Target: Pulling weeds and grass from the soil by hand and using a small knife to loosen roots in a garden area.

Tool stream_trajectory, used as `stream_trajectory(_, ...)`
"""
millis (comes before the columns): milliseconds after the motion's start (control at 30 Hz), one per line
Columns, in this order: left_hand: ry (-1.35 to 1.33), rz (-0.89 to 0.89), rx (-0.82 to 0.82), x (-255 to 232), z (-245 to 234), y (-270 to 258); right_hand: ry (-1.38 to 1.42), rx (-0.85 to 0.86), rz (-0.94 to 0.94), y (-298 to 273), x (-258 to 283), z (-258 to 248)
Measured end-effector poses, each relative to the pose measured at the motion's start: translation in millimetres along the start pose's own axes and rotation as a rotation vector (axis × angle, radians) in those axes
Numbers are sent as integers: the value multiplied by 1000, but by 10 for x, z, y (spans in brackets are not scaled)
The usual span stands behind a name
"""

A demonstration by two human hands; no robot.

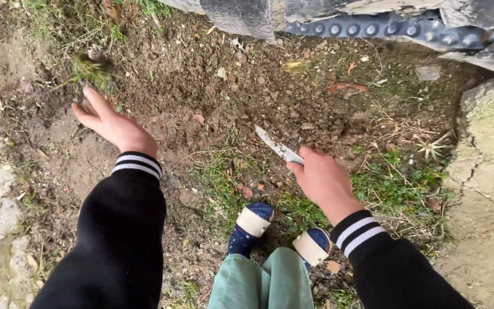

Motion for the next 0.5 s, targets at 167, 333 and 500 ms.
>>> stream_trajectory(167, 71, -202, 197, 66, 637, -876, 47, -39, 92, 130, -554, 126)
stream_trajectory(333, 212, -294, 453, 850, 1203, -1774, 156, -73, 270, -170, -1302, 89)
stream_trajectory(500, 485, -372, 859, 949, 1848, -2853, 146, -63, 422, -305, -2191, 162)
Point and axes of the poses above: each hand's wrist, its own y-axis towards the middle knuckle, its own z-axis out of the palm, x = y × z, the point moved 10 cm from there along y, towards the middle knuckle, and after that the axes turned 11 degrees about x, right-handed, at the moved point
